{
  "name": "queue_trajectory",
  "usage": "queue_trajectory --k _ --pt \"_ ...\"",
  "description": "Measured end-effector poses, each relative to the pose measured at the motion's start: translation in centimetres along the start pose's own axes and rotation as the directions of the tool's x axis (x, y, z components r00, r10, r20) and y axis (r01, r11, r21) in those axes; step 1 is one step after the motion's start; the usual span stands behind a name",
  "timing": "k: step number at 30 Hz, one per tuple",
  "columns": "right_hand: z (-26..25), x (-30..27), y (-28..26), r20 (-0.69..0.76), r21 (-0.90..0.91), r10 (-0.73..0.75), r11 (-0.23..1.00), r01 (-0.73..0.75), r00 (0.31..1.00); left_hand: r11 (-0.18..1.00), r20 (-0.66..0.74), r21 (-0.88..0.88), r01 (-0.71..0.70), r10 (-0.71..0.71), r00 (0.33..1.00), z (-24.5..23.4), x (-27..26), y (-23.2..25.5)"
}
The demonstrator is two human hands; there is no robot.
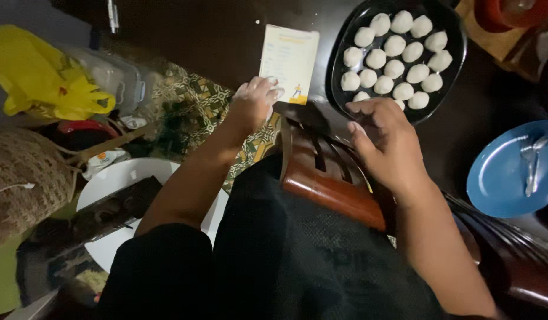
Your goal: The person rolls portions of white dough into balls between their palms, occasionally adding a dark filling from a metal plate, and places the completed balls onto a black plate on a wooden table.
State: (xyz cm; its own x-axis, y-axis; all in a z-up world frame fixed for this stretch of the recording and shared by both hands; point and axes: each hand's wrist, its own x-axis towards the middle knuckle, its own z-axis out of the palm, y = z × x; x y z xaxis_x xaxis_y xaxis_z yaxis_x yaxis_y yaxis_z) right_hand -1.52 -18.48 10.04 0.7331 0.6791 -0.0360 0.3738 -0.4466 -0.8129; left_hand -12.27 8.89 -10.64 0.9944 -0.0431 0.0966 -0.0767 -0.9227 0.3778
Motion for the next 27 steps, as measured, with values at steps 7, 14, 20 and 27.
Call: queue_trajectory --k 7,14,20,27 --pt "-0.3 0.9 1.8 0.109 0.004 0.065 0.998 -0.066 0.992 0.999 -0.034 0.031 0.009 -0.008 0.999 0.9 0.3 0.3" --pt "-0.8 1.1 2.3 0.094 0.068 0.302 0.949 -0.309 0.949 0.962 -0.206 -0.034 0.271 -0.272 0.940 -0.6 2.5 -0.5" --pt "-1.4 0.9 4.3 0.000 0.162 0.178 0.971 -0.176 0.984 0.954 -0.185 0.006 0.300 -0.293 0.938 -1.9 4.2 -0.6" --pt "-1.8 0.7 4.6 0.008 0.376 0.283 0.888 -0.265 0.959 0.925 -0.221 -0.079 0.373 -0.381 0.898 -1.9 4.0 -0.9"
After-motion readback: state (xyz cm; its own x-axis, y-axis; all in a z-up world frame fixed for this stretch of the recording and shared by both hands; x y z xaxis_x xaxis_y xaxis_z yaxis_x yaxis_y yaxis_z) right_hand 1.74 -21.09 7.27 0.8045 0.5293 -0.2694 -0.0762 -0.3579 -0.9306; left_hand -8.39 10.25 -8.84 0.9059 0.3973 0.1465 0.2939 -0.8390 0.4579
